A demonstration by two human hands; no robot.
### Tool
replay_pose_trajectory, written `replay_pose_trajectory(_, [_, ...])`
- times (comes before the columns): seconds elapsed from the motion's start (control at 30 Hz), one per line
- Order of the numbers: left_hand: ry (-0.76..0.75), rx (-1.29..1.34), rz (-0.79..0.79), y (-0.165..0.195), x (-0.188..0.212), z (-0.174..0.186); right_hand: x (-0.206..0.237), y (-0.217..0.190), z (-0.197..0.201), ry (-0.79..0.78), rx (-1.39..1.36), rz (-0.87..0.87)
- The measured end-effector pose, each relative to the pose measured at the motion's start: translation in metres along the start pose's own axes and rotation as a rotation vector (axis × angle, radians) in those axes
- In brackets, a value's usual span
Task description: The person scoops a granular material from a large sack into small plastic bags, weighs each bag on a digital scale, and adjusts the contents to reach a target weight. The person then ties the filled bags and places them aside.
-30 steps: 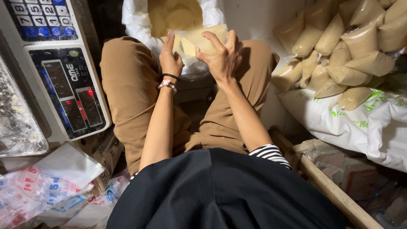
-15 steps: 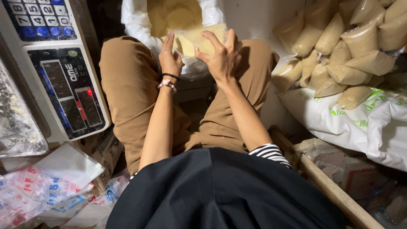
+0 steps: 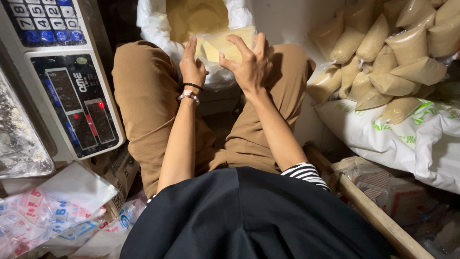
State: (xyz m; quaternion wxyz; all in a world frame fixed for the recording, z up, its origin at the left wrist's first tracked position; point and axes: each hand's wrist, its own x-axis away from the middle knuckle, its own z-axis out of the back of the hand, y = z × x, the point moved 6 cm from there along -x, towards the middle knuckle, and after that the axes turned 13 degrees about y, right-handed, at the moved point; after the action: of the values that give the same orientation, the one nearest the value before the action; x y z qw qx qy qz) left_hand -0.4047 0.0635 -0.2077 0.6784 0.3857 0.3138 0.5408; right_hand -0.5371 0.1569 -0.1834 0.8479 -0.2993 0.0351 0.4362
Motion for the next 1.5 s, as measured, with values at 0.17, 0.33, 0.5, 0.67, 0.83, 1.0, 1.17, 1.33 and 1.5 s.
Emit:
replay_pose_trajectory(0.17, [0.008, -0.013, -0.023, 0.0032, 0.0001, 0.0016, 0.0007, -0.0004, 0.0001, 0.001, -0.006, 0.008])
replay_pose_trajectory(0.33, [-0.003, 0.012, 0.027, 0.0037, -0.0003, 0.0017, 0.0009, -0.0012, -0.0016, 0.006, 0.002, 0.017])
replay_pose_trajectory(0.5, [0.005, -0.016, -0.033, 0.0077, -0.001, 0.0031, 0.0003, -0.0035, -0.0012, 0.023, 0.017, 0.065])
replay_pose_trajectory(0.67, [0.007, 0.01, -0.01, 0.0065, -0.0004, 0.0028, 0.0004, -0.004, -0.0007, 0.012, 0.008, 0.044])
replay_pose_trajectory(0.83, [0.01, 0.003, -0.028, 0.0077, -0.0008, 0.0031, -0.0015, -0.0059, -0.0003, -0.013, -0.005, 0.024])
replay_pose_trajectory(1.0, [0.006, 0.014, -0.006, 0.0081, -0.0011, 0.0034, -0.0032, -0.0076, 0.0008, -0.016, 0.026, 0.013])
replay_pose_trajectory(1.17, [0.009, 0.011, -0.005, 0.0092, -0.001, 0.004, -0.0029, -0.0078, 0.0009, -0.014, 0.013, 0.017])
replay_pose_trajectory(1.33, [0.0, 0.009, 0.009, 0.0075, -0.0009, 0.0028, -0.0013, -0.0077, 0.001, 0.005, -0.006, 0.044])
replay_pose_trajectory(1.5, [-0.002, 0.015, 0.014, 0.0068, -0.0007, 0.0023, 0.0001, -0.0055, -0.0008, -0.006, -0.018, 0.024])
